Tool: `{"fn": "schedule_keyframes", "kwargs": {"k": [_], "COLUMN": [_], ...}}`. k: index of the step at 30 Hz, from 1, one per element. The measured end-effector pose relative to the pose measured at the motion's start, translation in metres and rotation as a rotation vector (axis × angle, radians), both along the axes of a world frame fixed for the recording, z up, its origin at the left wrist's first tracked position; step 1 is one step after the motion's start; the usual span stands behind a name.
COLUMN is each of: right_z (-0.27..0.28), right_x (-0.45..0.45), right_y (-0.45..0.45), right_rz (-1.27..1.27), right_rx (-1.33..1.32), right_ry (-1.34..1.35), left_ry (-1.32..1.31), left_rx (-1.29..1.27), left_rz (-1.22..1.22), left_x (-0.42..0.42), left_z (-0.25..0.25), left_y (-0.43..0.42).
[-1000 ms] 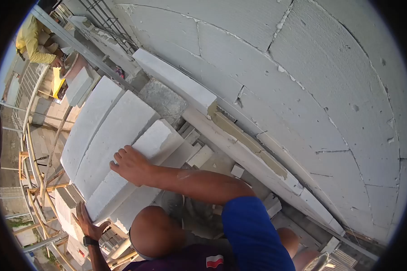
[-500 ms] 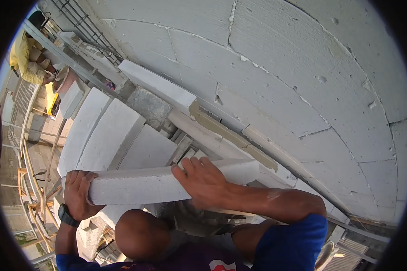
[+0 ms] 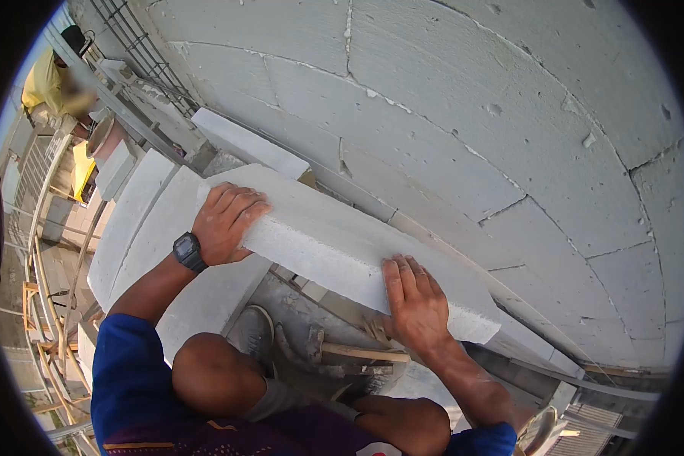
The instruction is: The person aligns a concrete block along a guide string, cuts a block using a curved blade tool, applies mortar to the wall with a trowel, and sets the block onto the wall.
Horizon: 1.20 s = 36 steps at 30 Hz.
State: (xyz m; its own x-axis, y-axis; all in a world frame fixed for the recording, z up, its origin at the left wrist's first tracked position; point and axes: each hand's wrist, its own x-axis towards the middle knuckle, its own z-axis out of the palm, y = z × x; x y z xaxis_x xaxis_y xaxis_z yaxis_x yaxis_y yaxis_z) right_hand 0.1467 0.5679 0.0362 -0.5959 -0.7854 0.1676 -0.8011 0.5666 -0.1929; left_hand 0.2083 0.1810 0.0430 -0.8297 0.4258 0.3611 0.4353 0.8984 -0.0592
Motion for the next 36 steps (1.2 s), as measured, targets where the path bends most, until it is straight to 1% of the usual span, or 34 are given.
{"fn": "schedule_keyframes", "kwargs": {"k": [2, 3, 5, 7, 9, 11, 15, 18, 22, 27, 28, 31, 34, 36], "right_z": [-0.012, -0.017, -0.026, -0.047, -0.065, -0.08, -0.112, -0.124, -0.132, -0.122, -0.119, -0.108, -0.126, -0.134], "right_x": [-0.012, -0.017, -0.021, -0.035, -0.043, -0.047, -0.056, -0.064, -0.078, -0.108, -0.114, -0.132, -0.139, -0.144], "right_y": [0.001, 0.001, 0.001, 0.002, 0.005, 0.009, 0.021, 0.025, 0.03, 0.033, 0.032, 0.024, 0.029, 0.027], "right_rz": [-0.027, -0.038, -0.077, -0.102, -0.135, -0.181, -0.211, -0.202, -0.199, -0.195, -0.204, -0.303, -0.274, -0.278], "right_rx": [0.04, 0.059, 0.076, 0.053, 0.052, 0.039, 0.051, 0.066, 0.135, 0.231, 0.254, 0.4, 0.418, 0.44], "right_ry": [0.082, 0.124, 0.135, 0.188, 0.179, 0.171, 0.136, 0.128, 0.068, 0.053, 0.001, -0.275, -0.255, -0.313], "left_ry": [0.095, 0.098, 0.11, 0.167, 0.199, 0.223, 0.216, 0.178, 0.099, -0.038, -0.064, -0.261, -0.346, -0.36], "left_rx": [0.061, 0.082, 0.116, 0.117, 0.116, 0.114, 0.125, 0.167, 0.135, 0.091, 0.104, 0.125, 0.081, 0.109], "left_rz": [-0.003, -0.001, -0.002, -0.041, -0.069, -0.119, -0.148, -0.134, -0.124, -0.114, -0.13, -0.119, -0.12, -0.128], "left_x": [-0.018, -0.029, -0.05, -0.076, -0.092, -0.112, -0.12, -0.123, -0.137, -0.164, -0.171, -0.192, -0.203, -0.205], "left_z": [-0.033, -0.047, -0.07, -0.091, -0.108, -0.119, -0.119, -0.141, -0.172, -0.175, -0.178, -0.185, -0.189, -0.193], "left_y": [0.001, 0.0, 0.002, 0.004, 0.005, 0.009, 0.022, 0.027, 0.027, 0.031, 0.031, 0.035, 0.038, 0.039]}}
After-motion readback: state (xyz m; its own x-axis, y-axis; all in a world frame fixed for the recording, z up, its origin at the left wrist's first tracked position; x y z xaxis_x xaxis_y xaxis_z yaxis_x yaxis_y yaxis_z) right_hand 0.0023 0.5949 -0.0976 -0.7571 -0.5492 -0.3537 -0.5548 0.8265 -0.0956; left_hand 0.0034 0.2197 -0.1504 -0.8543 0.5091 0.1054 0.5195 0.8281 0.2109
